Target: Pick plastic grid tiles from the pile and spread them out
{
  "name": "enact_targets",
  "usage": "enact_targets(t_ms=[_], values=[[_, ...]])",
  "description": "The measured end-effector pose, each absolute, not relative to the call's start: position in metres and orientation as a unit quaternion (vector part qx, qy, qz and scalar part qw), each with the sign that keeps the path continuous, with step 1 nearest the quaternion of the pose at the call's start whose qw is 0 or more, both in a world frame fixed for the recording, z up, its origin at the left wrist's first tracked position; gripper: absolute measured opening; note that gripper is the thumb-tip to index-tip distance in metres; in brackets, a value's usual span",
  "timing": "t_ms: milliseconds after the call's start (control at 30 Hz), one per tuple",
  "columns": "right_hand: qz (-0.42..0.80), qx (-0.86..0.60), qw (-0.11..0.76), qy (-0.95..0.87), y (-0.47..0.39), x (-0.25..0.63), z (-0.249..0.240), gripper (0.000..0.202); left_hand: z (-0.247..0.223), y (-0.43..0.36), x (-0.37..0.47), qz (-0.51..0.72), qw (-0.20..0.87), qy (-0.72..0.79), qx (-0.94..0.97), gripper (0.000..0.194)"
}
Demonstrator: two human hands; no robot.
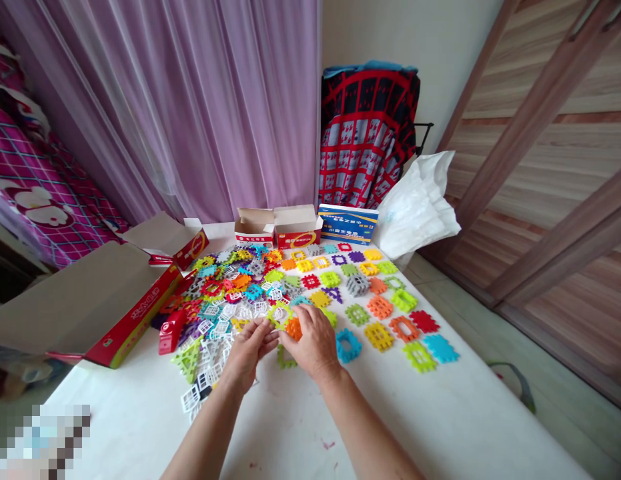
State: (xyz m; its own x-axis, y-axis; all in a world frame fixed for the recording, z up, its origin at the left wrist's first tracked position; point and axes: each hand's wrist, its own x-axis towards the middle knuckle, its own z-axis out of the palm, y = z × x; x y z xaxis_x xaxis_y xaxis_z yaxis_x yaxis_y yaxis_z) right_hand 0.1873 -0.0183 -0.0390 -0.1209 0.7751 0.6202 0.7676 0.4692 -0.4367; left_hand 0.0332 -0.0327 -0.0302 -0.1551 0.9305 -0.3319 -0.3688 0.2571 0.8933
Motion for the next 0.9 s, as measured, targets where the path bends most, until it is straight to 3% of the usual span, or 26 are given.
enact_targets(t_ms=[67,167,333,600,900], values=[[0.003,-0.529,0.43,-0.732,-0.024,0.193,-0.04,0.041,-0.032,-0.039,0.027,0.549,0.562,0.54,0.302,0.048],[-0.001,-0.559,0.452,-0.695,-0.029,0.211,-0.045,0.041,-0.041,-0.052,0.017,0.56,0.424,0.585,0.405,0.058],[-0.009,-0.616,0.495,-0.613,-0.032,0.257,-0.059,0.039,-0.059,-0.072,0.008,0.538,0.254,0.605,0.529,0.048],[0.077,-0.687,0.54,-0.48,-0.042,0.305,-0.079,0.051,-0.069,-0.07,0.003,0.512,0.228,0.611,0.559,0.044],[0.097,-0.683,0.515,-0.509,-0.041,0.295,-0.074,0.047,-0.073,-0.068,0.0,0.529,0.26,0.608,0.532,0.049]])
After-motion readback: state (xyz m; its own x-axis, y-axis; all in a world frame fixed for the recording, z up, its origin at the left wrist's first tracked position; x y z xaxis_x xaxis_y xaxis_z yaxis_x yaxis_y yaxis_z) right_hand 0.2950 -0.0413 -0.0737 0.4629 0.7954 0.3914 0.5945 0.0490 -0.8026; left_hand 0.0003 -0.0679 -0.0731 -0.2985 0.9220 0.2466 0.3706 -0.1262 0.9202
